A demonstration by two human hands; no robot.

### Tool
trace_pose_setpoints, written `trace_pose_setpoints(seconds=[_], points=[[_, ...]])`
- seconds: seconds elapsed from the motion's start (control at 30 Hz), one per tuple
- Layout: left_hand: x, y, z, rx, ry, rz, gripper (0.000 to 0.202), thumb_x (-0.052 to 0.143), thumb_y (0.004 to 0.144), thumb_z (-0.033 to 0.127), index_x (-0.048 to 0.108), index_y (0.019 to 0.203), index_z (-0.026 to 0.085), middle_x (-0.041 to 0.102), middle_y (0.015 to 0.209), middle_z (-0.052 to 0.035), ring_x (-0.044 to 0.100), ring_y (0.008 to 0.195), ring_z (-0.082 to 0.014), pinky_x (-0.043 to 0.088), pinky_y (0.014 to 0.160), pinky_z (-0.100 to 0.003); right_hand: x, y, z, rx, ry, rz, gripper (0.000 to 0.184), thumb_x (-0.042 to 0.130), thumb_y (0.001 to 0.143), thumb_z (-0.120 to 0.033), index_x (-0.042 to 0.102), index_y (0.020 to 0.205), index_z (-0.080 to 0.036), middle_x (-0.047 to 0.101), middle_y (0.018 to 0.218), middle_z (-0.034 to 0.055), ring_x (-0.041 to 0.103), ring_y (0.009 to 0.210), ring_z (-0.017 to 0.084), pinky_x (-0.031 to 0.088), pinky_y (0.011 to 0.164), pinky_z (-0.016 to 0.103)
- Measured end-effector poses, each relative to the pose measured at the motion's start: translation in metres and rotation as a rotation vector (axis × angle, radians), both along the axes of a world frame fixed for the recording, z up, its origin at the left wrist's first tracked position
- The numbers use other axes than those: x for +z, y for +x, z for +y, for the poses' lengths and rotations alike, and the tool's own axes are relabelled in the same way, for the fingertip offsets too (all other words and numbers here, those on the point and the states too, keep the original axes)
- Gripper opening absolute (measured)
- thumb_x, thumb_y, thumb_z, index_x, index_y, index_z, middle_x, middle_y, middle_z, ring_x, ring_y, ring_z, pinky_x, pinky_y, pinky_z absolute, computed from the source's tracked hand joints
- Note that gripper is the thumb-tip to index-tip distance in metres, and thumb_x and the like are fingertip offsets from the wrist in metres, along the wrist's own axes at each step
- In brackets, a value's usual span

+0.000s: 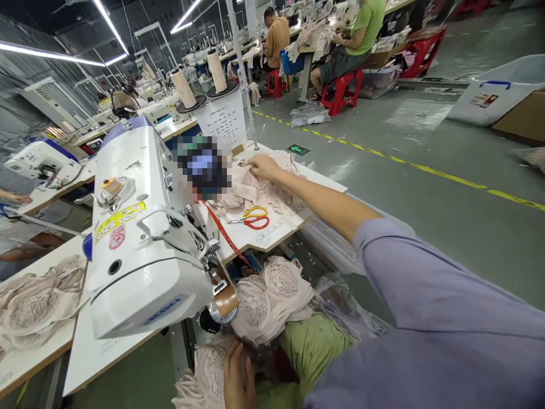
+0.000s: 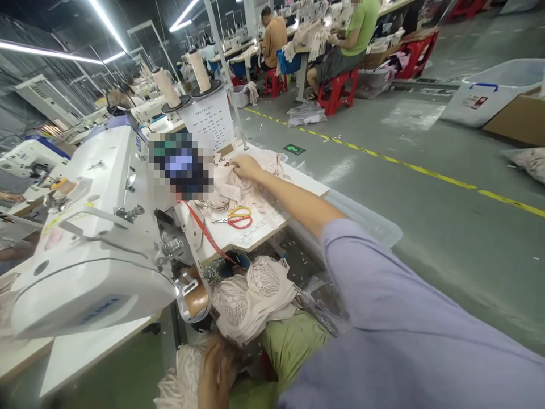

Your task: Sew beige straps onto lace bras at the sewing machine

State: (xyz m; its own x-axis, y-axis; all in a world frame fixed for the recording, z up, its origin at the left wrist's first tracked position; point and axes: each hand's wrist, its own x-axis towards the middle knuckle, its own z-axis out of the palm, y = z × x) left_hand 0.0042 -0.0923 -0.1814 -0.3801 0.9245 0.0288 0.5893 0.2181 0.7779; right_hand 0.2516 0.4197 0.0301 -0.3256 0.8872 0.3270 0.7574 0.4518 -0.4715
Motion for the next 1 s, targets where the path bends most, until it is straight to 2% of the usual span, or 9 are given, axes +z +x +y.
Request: trace_pose_setpoints(seconds=[0.1, 0.2, 0.27, 0.37, 0.47, 0.57, 0.73, 0.87, 1.0], points=[[0.029, 0.003, 0.008, -0.003, -0.077, -0.202, 0.048, 0.063, 0.083, 0.056, 0.072, 0.109, 0.017, 0.067, 0.122, -0.0192, 0.06, 0.12, -0.036, 0.044, 0.107, -0.053, 0.038, 0.044, -0.041, -0.047, 0.164, 0.113, 0.029, 0.042, 0.083, -0.004, 0.068, 0.094, -0.008, 0.066, 0.109, 0.0156, 0.054, 0.111, 0.023, 0.038, 0.104, 0.042], [0.067, 0.013, 0.022, 0.035, -0.22, -0.571, 0.049, 0.07, 0.079, 0.058, 0.073, 0.108, 0.019, 0.07, 0.119, -0.0144, 0.062, 0.118, -0.0331, 0.048, 0.104, -0.047, 0.086, 0.096, -0.116, 0.009, 0.311, 0.232, 0.022, 0.043, 0.09, -0.012, 0.063, 0.08, -0.018, 0.064, 0.107, 0.0096, 0.053, 0.115, 0.018, 0.036, 0.109, 0.038], [0.094, 0.03, 0.033, 0.034, -0.222, -0.879, 0.047, 0.07, 0.08, 0.057, 0.073, 0.106, 0.018, 0.072, 0.118, -0.0143, 0.063, 0.118, -0.0317, 0.049, 0.103, -0.045, 0.114, 0.121, -0.181, 0.313, 0.344, 0.411, 0.031, 0.057, 0.093, -0.036, 0.058, 0.065, -0.024, 0.064, 0.094, 0.0051, 0.058, 0.108, 0.018, 0.044, 0.103, 0.038], [0.127, 0.072, 0.047, -0.226, -0.302, -1.401, 0.067, 0.06, 0.081, 0.07, 0.07, 0.117, 0.014, 0.065, 0.131, -0.0196, 0.054, 0.13, -0.0364, 0.046, 0.105, -0.049, 0.129, 0.122, -0.275, 0.97, 0.045, 0.444, 0.047, 0.048, 0.099, -0.048, 0.057, 0.059, -0.026, 0.068, 0.087, 0.0026, 0.062, 0.105, 0.015, 0.04, 0.11, 0.035], [0.143, 0.116, 0.055, -0.406, -0.44, -1.772, 0.095, 0.043, 0.076, 0.087, 0.065, 0.124, 0.008, 0.064, 0.13, -0.0244, 0.053, 0.13, -0.0428, 0.045, 0.104, -0.056, 0.096, 0.089, -0.343, 1.63, -0.347, 0.297, 0.044, 0.039, 0.101, -0.028, 0.056, 0.06, -0.023, 0.074, 0.107, 0.005, 0.065, 0.114, 0.019, 0.041, 0.112, 0.032], [0.137, 0.136, 0.051, -0.292, -0.367, -1.888, 0.08, 0.053, 0.079, 0.078, 0.066, 0.12, 0.01, 0.066, 0.127, -0.0208, 0.054, 0.129, -0.0406, 0.042, 0.108, -0.055, 0.036, 0.056, -0.388, 1.959, -0.467, 0.274, 0.031, 0.052, 0.089, -0.02, 0.057, 0.058, -0.022, 0.073, 0.104, 0.0085, 0.067, 0.113, 0.022, 0.051, 0.098, 0.028], [0.11, 0.119, 0.026, 0.083, -0.351, -1.791, 0.045, 0.077, 0.075, 0.036, 0.068, 0.112, 0.011, 0.074, 0.114, -0.0148, 0.057, 0.128, -0.0342, 0.041, 0.112, -0.047, -0.028, 0.053, -0.424, 1.996, -0.583, 0.32, 0.021, 0.054, 0.081, -0.012, 0.056, 0.062, -0.023, 0.073, 0.092, 0.0055, 0.071, 0.098, 0.019, 0.055, 0.069, 0.025], [0.105, 0.104, 0.012, 0.376, -0.193, -1.6, 0.047, 0.079, 0.076, 0.028, 0.067, 0.12, 0.014, 0.075, 0.113, -0.0122, 0.062, 0.123, -0.0303, 0.046, 0.109, -0.043, -0.025, 0.074, -0.415, 1.907, -0.755, 0.164, 0.022, 0.053, 0.077, -0.004, 0.054, 0.063, -0.021, 0.073, 0.085, 0.0064, 0.07, 0.096, 0.02, 0.053, 0.079, 0.026], [0.107, 0.096, 0.0, 0.457, 0.024, -1.412, 0.055, 0.081, 0.076, 0.034, 0.064, 0.126, 0.019, 0.074, 0.119, -0.0102, 0.064, 0.12, -0.029, 0.051, 0.103, -0.041, -0.026, 0.085, -0.381, 1.526, -1.023, -0.008, 0.025, 0.049, 0.085, -0.003, 0.067, 0.081, -0.02, 0.074, 0.093, 0.0054, 0.069, 0.093, 0.016, 0.051, 0.083, 0.024]])
